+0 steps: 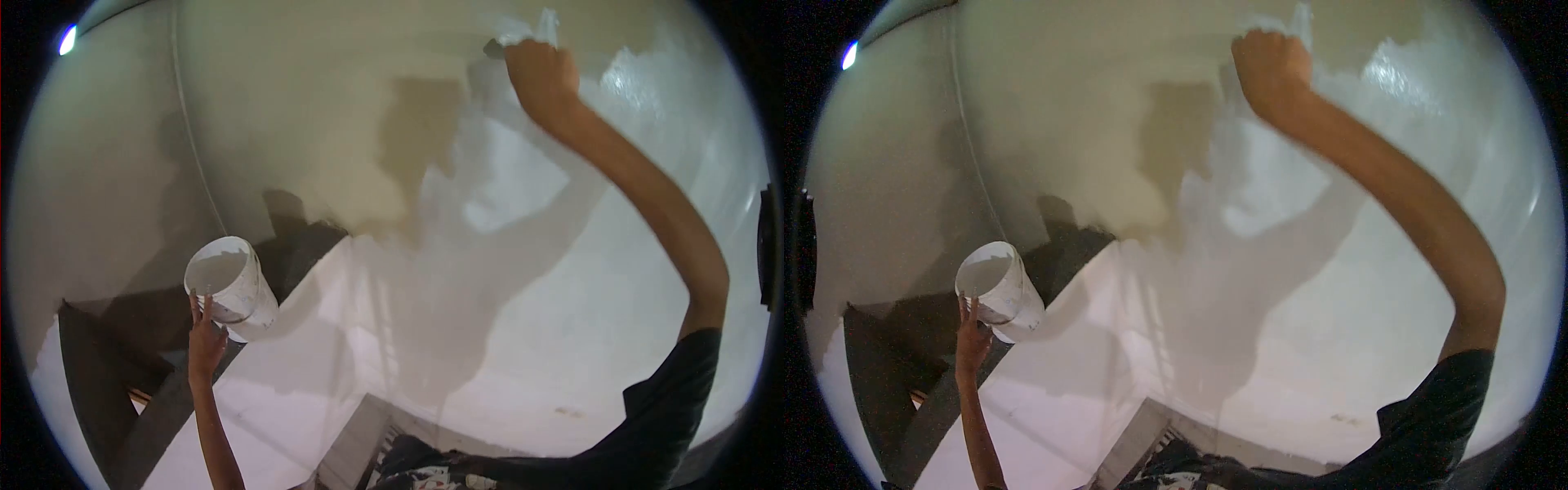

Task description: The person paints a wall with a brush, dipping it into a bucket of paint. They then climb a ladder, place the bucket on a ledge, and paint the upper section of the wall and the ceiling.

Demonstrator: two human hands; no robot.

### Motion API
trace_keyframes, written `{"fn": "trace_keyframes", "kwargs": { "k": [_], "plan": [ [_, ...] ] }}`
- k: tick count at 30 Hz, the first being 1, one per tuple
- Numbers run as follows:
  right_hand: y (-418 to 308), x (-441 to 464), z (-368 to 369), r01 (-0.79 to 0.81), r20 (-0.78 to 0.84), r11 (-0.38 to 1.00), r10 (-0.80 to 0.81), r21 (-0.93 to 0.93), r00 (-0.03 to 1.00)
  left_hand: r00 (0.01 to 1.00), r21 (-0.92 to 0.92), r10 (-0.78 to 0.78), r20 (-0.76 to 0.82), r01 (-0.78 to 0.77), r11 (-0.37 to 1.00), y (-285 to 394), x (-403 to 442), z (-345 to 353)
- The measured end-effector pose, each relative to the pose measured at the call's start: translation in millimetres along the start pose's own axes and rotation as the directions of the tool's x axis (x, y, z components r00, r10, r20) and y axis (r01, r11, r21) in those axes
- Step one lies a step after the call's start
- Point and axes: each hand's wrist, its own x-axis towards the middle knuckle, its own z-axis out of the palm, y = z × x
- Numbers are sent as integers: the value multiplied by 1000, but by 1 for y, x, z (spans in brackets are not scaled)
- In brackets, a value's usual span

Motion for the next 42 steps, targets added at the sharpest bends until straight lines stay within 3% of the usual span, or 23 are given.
{"fn": "trace_keyframes", "kwargs": {
  "k": [1,2,4,6,8,9,10,14,16,19,23,25,26,28,30,31,32,33,34,35,38,40,42],
  "plan": [
    [-14,-3,5,-71,-47,997,71,-6,996,1000,7,-15,-1,15,1000,0,1,1],
    [-26,-8,13,-95,-250,981,50,-168,967,1000,14,-27,2,27,1000,0,1,1],
    [-50,-12,28,-238,-334,954,168,-181,928,1000,14,-7,-8,8,1000,2,0,-4],
    [-87,-18,72,-418,-517,902,305,-113,799,1000,20,8,-6,-8,1000,5,-1,-3],
    [-110,-36,85,-240,-139,970,241,25,960,1000,44,22,-12,-22,999,3,1,-4],
    [-125,-49,96,-183,-182,937,133,-297,974,1000,46,14,-9,-14,999,4,0,-5],
    [-139,-63,105,-123,-186,799,14,-588,983,1000,49,4,-6,-3,999,6,0,-6],
    [-208,-131,126,-4,29,875,20,-485,999,1000,-7,-10,-6,10,1000,0,1,-2],
    [-232,-165,129,45,-18,832,-66,-554,998,1000,-12,13,-26,-13,1000,-1,1,0],
    [-273,-212,135,170,173,839,-93,-517,981,1000,-28,13,-19,-14,1000,0,1,0],
    [-307,-253,140,190,260,923,-103,-335,960,995,-33,86,-52,-87,996,-9,2,4],
    [-304,-250,132,167,272,966,-109,-199,956,999,-19,27,-18,-28,999,2,1,-4],
    [-299,-244,134,140,270,988,-151,61,951,1000,-14,-2,-1,2,1000,7,1,-5],
    [-267,-202,123,67,236,833,-232,549,944,998,-21,51,-41,-52,998,-1,2,-1],
    [-234,-149,127,79,225,857,-221,509,949,998,-32,50,-36,-51,998,-1,-1,1],
    [-207,-115,123,192,268,873,-336,449,903,1000,-40,22,-23,-23,999,4,0,-2],
    [-184,-85,116,246,294,915,-343,319,892,1000,-48,-6,-11,5,999,7,0,-3],
    [-150,-57,101,317,243,892,-401,322,883,1000,-40,-2,-12,2,999,6,1,-3],
    [-127,-25,97,283,329,882,-413,377,849,1000,-31,2,-13,-2,1000,4,1,-2],
    [-108,-8,85,248,262,899,-353,362,898,1000,-21,5,-13,-6,1000,3,2,-1],
    [-77,39,49,180,281,924,-281,336,918,997,-26,57,-48,-59,998,-1,0,3],
    [-59,59,33,269,125,939,-300,215,946,999,-35,36,-17,-37,999,-1,-1,2],
    [-43,83,8,213,187,964,-241,158,952,1000,-30,15,0,-15,999,1,0,-2]
  ]
}}
